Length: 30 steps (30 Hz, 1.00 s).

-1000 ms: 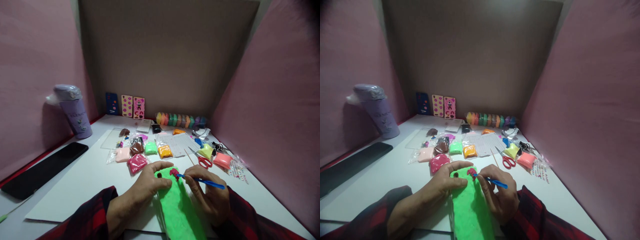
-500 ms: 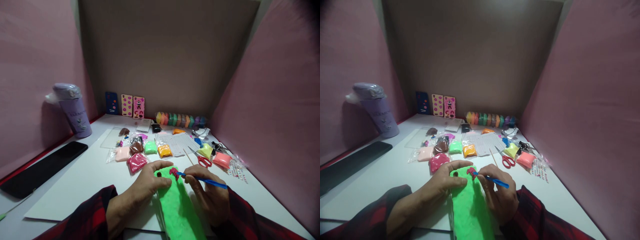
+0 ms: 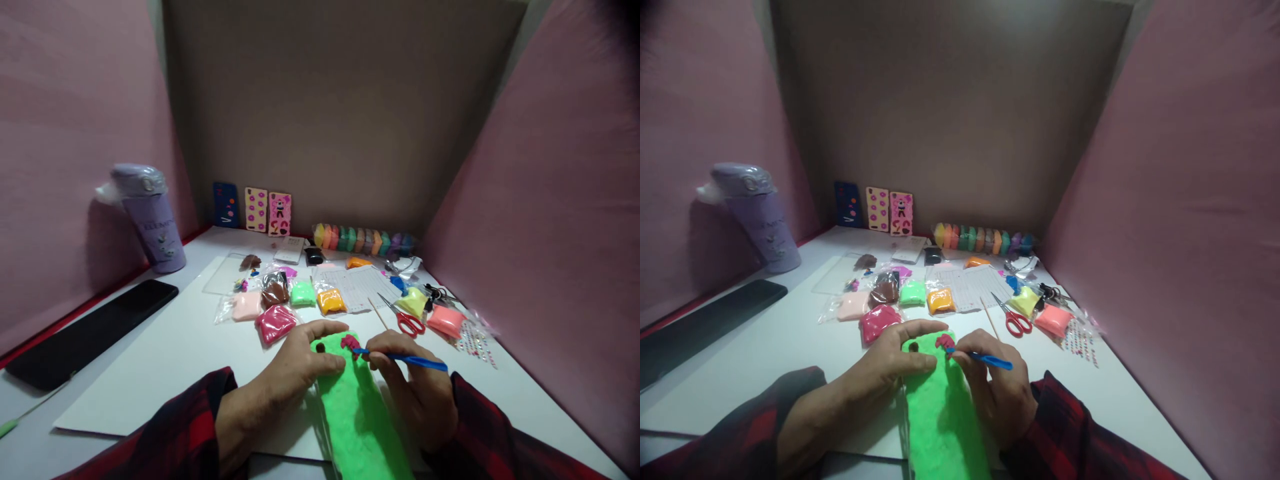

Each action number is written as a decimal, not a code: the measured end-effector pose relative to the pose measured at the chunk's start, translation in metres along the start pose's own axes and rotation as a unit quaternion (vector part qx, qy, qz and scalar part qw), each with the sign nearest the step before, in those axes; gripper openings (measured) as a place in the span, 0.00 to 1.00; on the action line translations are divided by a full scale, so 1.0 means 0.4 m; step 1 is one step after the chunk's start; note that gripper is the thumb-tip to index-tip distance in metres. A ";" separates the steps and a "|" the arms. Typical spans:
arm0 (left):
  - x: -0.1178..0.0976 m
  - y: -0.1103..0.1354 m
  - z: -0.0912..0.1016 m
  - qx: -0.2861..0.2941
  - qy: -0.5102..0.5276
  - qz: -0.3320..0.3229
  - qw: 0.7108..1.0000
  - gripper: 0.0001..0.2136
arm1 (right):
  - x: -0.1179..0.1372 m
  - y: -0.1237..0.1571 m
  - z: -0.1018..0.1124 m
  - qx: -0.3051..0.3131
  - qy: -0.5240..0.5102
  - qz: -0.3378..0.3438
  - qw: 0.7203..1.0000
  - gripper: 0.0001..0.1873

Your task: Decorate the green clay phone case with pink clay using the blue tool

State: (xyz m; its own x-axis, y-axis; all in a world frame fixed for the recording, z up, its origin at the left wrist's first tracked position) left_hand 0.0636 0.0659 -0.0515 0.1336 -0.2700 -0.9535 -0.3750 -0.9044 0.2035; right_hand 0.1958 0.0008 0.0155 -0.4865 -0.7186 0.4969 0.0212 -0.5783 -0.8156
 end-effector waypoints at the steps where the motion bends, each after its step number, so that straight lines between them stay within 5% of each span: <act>1: 0.000 0.000 0.001 -0.002 0.001 0.000 1.000 0.29 | 0.001 0.000 0.000 0.000 -0.001 0.000 1.000 0.06; 25: -0.003 0.002 -0.003 0.003 0.010 0.001 1.000 0.28 | -0.005 -0.001 -0.004 0.011 0.003 -0.018 1.000 0.06; 30: -0.004 0.003 -0.001 0.001 0.013 -0.001 1.000 0.27 | 0.011 0.004 0.012 -0.027 -0.023 -0.013 0.999 0.07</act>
State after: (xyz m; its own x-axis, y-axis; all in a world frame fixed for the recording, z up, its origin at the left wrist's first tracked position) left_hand 0.0634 0.0650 -0.0498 0.1576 -0.2760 -0.9481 -0.3769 -0.9043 0.2006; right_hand 0.1981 -0.0049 0.0179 -0.4462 -0.7215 0.5295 -0.0393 -0.5753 -0.8170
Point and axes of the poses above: each hand's wrist, its own y-axis away from the middle knuckle, its own z-axis out of the back of the hand, x = y × z, the point moved 7 cm from there along -y, towards the middle knuckle, and after that the axes turned 10 degrees about -x, right-handed, at the moved point
